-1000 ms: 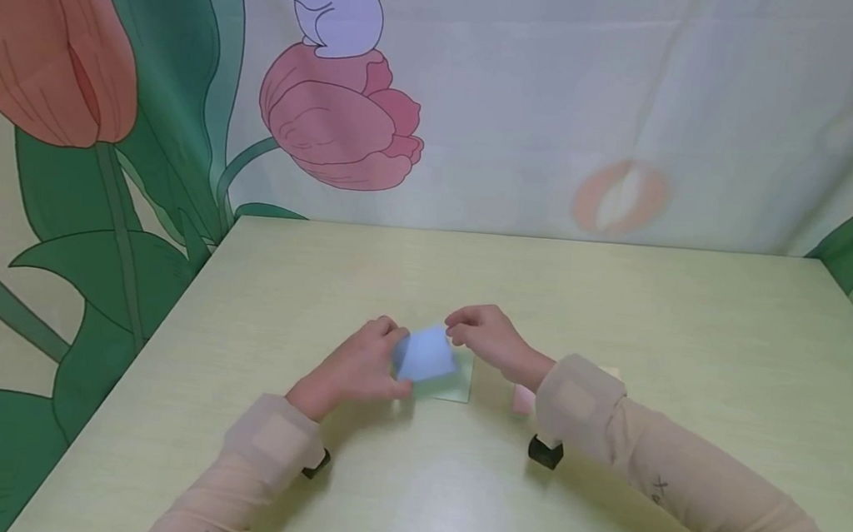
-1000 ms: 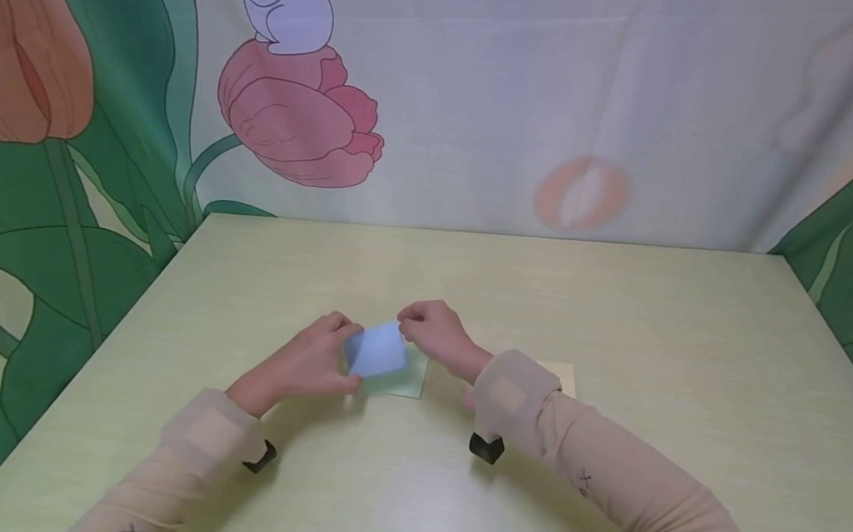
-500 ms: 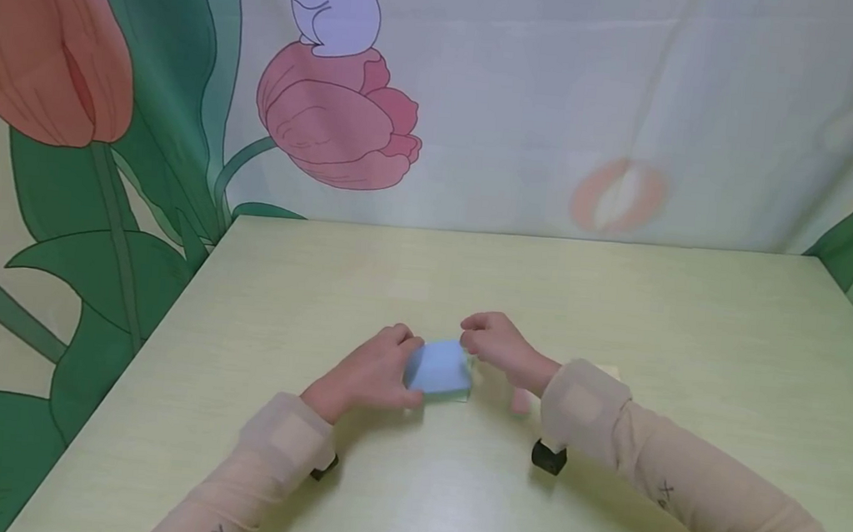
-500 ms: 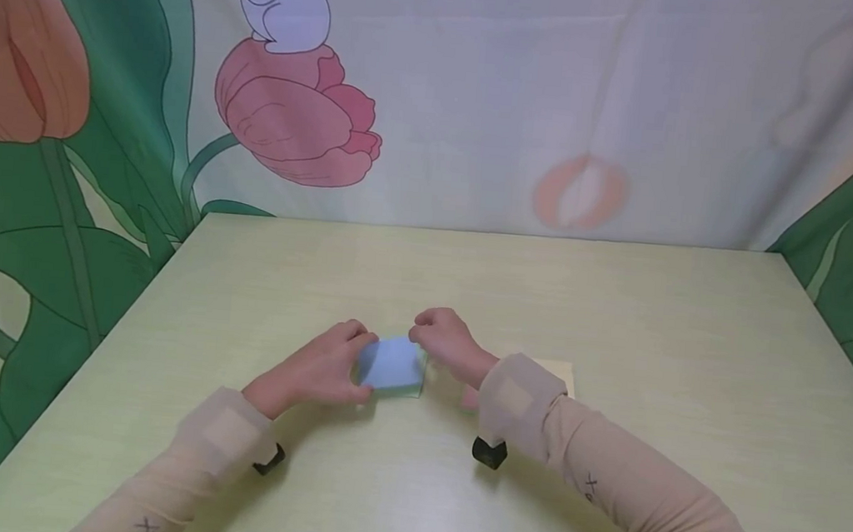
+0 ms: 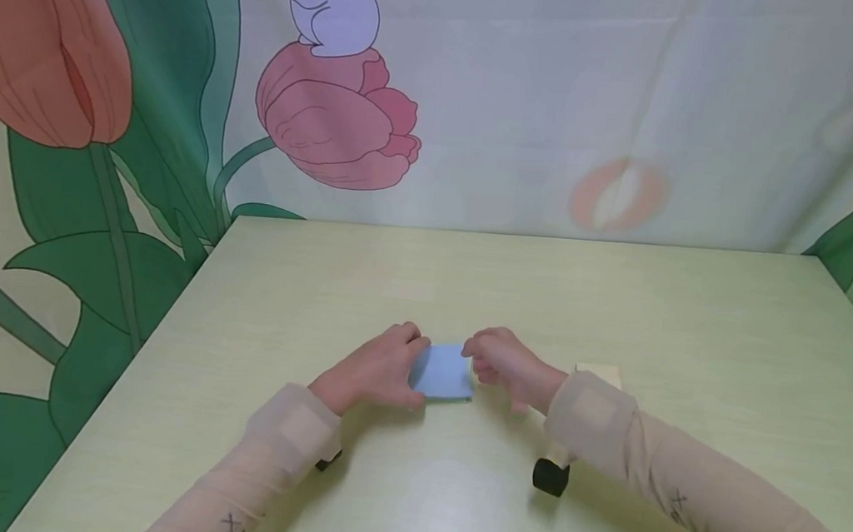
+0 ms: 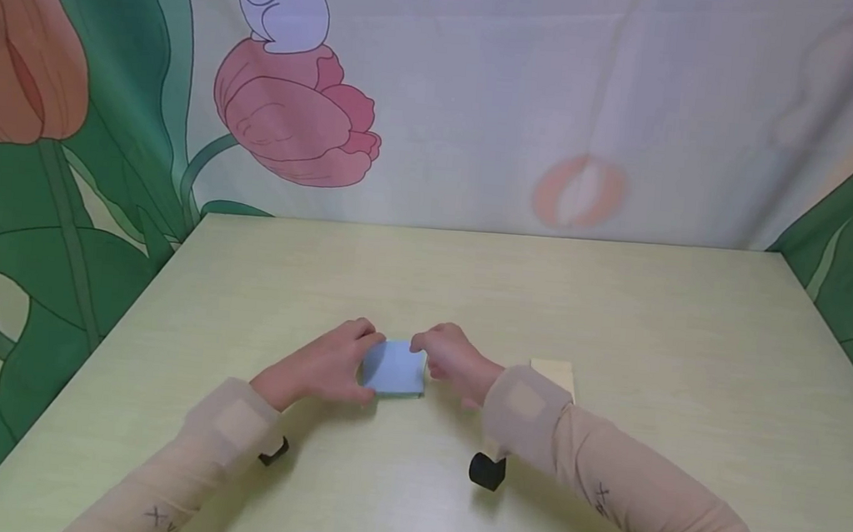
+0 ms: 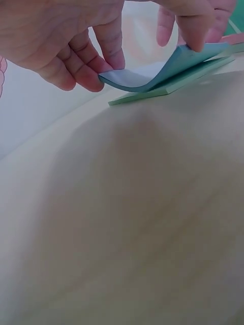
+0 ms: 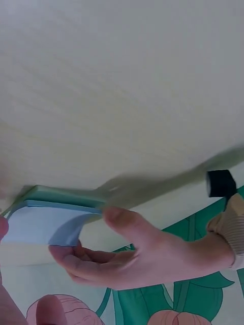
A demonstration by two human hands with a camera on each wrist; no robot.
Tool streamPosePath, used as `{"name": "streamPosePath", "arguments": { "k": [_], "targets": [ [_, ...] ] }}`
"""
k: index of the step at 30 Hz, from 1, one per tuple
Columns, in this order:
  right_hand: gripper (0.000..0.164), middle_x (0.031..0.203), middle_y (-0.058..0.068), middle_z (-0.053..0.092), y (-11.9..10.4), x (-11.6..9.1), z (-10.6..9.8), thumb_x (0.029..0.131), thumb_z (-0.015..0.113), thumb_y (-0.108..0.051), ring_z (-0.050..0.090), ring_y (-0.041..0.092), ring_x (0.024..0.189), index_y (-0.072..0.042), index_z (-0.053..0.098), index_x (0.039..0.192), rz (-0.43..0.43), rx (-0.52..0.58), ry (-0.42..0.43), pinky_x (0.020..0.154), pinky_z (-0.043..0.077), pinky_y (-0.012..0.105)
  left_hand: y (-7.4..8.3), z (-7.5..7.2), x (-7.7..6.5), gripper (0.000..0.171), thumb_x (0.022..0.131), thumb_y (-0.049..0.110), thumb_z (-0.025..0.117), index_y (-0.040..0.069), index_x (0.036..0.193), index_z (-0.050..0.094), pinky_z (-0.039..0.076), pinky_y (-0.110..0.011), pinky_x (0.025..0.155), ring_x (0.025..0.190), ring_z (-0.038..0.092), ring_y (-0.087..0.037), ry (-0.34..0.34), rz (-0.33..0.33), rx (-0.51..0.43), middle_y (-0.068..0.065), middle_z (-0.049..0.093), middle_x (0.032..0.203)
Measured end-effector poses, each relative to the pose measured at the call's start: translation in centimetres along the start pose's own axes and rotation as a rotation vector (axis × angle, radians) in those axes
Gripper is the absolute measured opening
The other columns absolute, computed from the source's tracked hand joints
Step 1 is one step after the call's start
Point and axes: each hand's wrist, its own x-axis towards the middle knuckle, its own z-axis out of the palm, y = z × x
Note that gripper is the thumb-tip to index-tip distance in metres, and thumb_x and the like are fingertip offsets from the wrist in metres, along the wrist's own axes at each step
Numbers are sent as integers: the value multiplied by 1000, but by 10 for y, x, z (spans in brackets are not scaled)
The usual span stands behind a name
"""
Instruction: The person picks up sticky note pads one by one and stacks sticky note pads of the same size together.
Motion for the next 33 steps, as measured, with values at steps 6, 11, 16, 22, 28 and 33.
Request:
{"name": "streamPosePath", "arguments": {
  "k": [6, 11, 16, 22, 28, 33],
  "targets": [
    [43, 90, 5, 33, 4, -2, 5, 81, 47, -11, 34, 17, 79, 1, 37, 121, -19, 48, -3, 76, 34, 27, 1, -2, 6, 65, 62, 38, 66, 1, 114, 52, 41, -21, 70, 85, 42, -14, -51, 3, 44, -5, 46, 102],
    [49, 94, 4, 31, 6, -4, 8, 81, 46, -10, 31, 17, 79, 4, 32, 126, -30, 85, -12, 73, 31, 26, 2, -4, 8, 63, 62, 38, 66, 3, 112, 52, 40, -21, 69, 85, 41, -14, -91, -4, 61, -5, 45, 101],
    [50, 107, 6, 34, 6, -6, 9, 82, 45, -10, 33, 20, 91, 4, 32, 128, -24, 107, -6, 80, 33, 28, 3, -6, 10, 64, 62, 39, 67, 3, 113, 51, 40, -22, 71, 87, 41, -15, -149, -29, 53, -6, 44, 104],
    [49, 107, 6, 36, 8, -5, 10, 81, 46, -9, 33, 19, 91, 4, 34, 126, -31, 125, -2, 80, 33, 28, 3, -4, 15, 67, 63, 41, 68, 4, 116, 49, 40, -23, 73, 89, 41, -15, -210, -62, 57, -5, 43, 107],
    [44, 98, 4, 34, 8, -6, 10, 80, 45, -8, 32, 17, 84, 5, 36, 121, -46, 128, -3, 76, 32, 26, 4, -4, 16, 68, 64, 41, 68, 5, 118, 48, 41, -25, 77, 93, 41, -16, -227, -75, 66, -6, 43, 111],
    [49, 109, 7, 36, 9, -5, 10, 80, 46, -9, 33, 20, 93, 5, 33, 126, -39, 131, -3, 82, 33, 28, 6, -6, 15, 68, 64, 39, 69, 3, 117, 48, 41, -30, 86, 102, 43, -20, -219, -41, 57, -9, 43, 122]
  ]
}}
